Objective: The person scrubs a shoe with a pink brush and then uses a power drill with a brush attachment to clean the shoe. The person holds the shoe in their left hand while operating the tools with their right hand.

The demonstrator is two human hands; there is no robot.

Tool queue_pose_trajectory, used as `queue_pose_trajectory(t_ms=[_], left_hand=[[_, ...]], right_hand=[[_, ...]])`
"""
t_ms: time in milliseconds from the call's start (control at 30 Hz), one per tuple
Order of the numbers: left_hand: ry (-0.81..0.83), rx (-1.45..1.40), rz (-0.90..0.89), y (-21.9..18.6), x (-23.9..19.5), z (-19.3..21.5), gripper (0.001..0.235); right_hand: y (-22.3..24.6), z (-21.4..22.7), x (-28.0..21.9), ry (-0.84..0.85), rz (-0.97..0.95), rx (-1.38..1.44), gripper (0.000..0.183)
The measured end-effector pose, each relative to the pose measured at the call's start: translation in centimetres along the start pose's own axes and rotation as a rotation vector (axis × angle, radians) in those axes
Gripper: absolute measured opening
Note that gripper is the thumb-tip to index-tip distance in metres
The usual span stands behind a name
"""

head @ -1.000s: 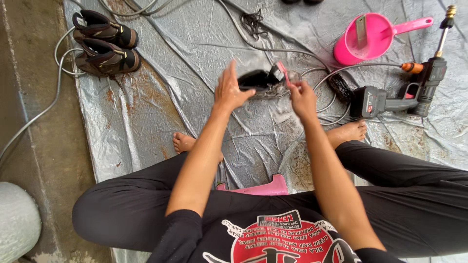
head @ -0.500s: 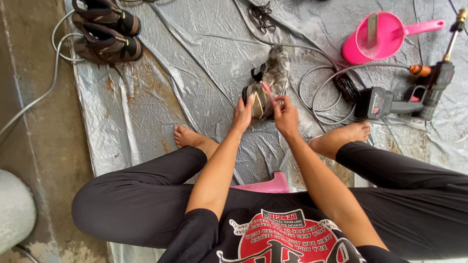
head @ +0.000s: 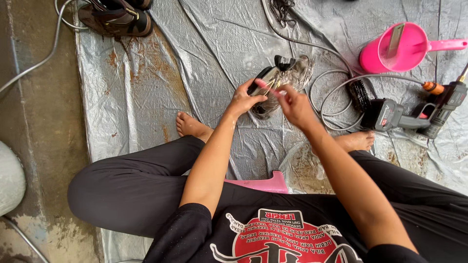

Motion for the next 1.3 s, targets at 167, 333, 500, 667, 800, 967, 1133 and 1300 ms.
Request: queue_pose_trajectory(t_ms=[167,333,500,667,800,967,1133,1300], left_hand=[[0.023,-0.092,0.085,0.9,-0.3,-1.1,0.064],[-0.039,-0.083,0.116,2.3,-0.8,-1.0,0.052],[-0.012,0.067,0.145,6.2,1.0,-3.0,0.071],[0.032,-0.02,0.051,1.4,-1.1,-1.9,0.055],[0.028,-0.021,-0.007,5.4,1.3,-1.3,0.06],[0.031,0.041,0.077,2.2,-0.2,-1.9,0.068],[0.043,-0.123,-0.03,2.3,1.4,-1.4,0.059],[0.01,0.069,-0.03,4.2,0.4,-1.2,0.057]], right_hand=[[-1.0,-1.5,1.3,-0.139,-0.043,-0.031,0.015],[2.3,0.4,1.1,0.049,0.158,-0.076,0.011],[1.3,-1.7,1.1,-0.11,-0.131,-0.084,0.014],[1.7,-0.4,1.7,0.004,-0.063,-0.264,0.021],[2.5,-1.0,0.9,0.065,0.036,-0.175,0.018],[0.1,-1.5,2.1,-0.083,-0.08,-0.108,0.015],[1.1,2.9,2.4,0.053,0.188,-0.076,0.015],[1.8,0.0,0.1,-0.021,0.095,-0.149,0.017]])
Point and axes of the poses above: each hand's wrist, its own x-axis towards the middle knuckle, its own z-axis out of the back of the hand, y = z × x, the point moved 1 cm from there along x, towards the middle knuckle, and after that the axes turned 15 degrees about -y, right-handed, at the moved point
